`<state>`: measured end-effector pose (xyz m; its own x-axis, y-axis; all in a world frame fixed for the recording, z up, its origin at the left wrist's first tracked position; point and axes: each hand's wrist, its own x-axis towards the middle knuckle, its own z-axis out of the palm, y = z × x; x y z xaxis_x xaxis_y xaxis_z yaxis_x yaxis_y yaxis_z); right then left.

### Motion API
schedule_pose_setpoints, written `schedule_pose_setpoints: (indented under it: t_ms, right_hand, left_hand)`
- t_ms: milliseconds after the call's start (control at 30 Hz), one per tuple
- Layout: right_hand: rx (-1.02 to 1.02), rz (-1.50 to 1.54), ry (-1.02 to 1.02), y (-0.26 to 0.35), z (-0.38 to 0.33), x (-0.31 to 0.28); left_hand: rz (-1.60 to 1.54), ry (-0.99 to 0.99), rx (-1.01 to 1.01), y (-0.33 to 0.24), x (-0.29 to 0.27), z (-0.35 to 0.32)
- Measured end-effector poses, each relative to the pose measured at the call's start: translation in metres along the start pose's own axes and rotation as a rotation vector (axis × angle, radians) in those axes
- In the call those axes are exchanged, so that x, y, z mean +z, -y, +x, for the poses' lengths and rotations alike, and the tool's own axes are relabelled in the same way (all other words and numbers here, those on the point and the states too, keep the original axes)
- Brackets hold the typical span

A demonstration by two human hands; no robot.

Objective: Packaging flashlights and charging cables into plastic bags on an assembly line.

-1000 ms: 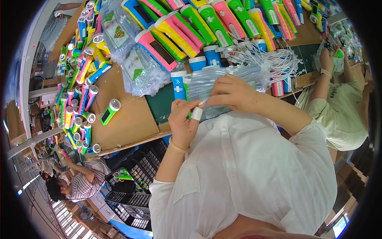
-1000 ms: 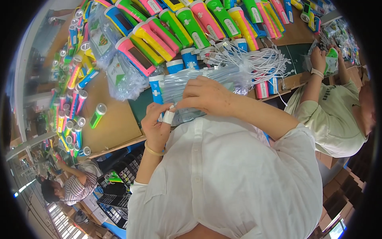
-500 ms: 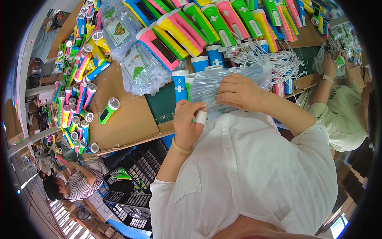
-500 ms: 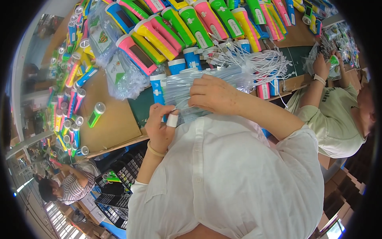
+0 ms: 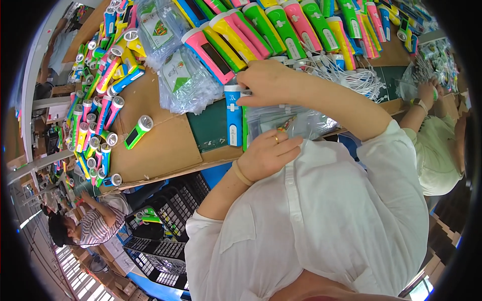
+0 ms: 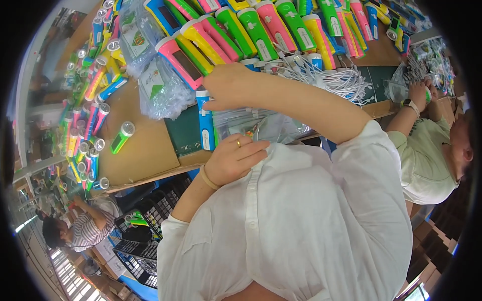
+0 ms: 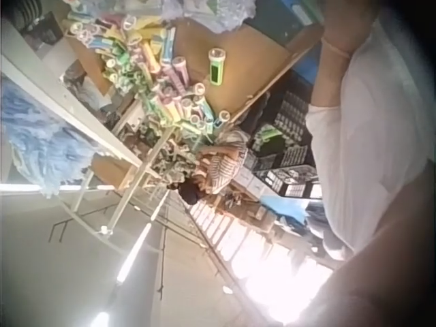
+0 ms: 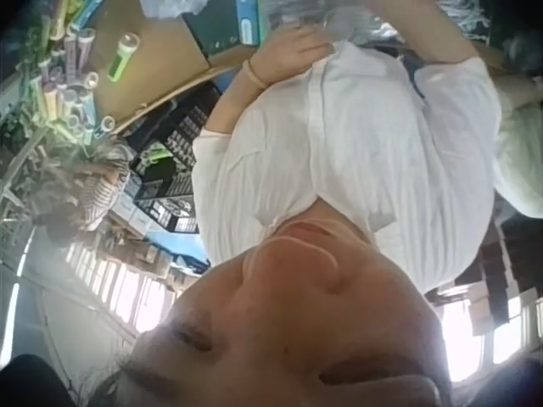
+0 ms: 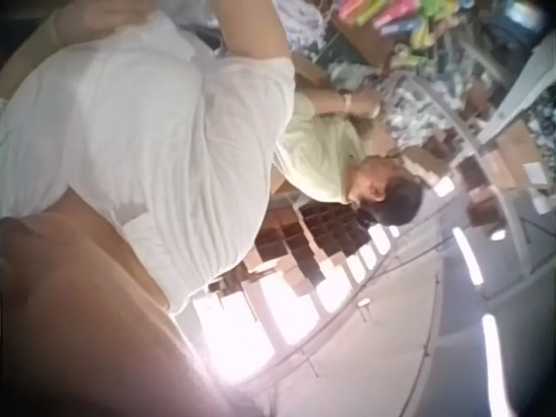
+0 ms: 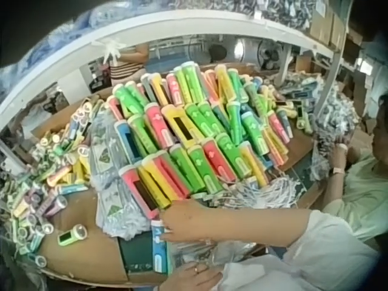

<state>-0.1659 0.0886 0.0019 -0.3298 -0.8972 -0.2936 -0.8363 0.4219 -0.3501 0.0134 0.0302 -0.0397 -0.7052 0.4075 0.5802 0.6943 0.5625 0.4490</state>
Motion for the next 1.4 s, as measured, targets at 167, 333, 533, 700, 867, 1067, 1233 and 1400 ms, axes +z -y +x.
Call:
schedule_pose_setpoints:
  t_ms: [167,333,533,700,867,1067,1233,1400]
  right_hand:
    - [-0.039,0.038,0.235,0.010,0.021,-0.002]
    - [-0.086,0.336,0.198,-0.007,0.011,0.001]
    - [-0.037,0.722,-0.414,-0.023,-0.047,-0.046]
    - [-0.074,0.969,-0.577,-0.052,-0.114,-0.066]
    - [0.048,0.909,-0.346,-0.059,-0.158,-0.059]
    - [-0.070,1.226,0.141,-0.055,-0.161,-0.036]
    - [-0.332,1.059,0.191,-0.055,-0.138,0.005]
    - [-0.054,1.024,0.015,-0.047,-0.136,0.009]
  left_hand:
    - [-0.055,-0.021,-0.082,0.005,-0.001,-0.006]
    - [-0.113,-0.059,-0.126,0.004,-0.002,-0.008]
    - [-0.212,-0.128,-0.161,0.013,0.001,-0.011]
    - [-0.356,-0.170,-0.319,0.015,0.006,-0.020]
    - [-0.369,-0.198,-0.345,0.014,0.005,-0.012]
    - [-0.295,-0.229,-0.408,0.010,0.009,-0.006]
    - [-0.307,-0.254,-0.391,0.007,0.011,0.001]
    - [-0.288,-0.305,-0.402,0.005,0.008,-0.003]
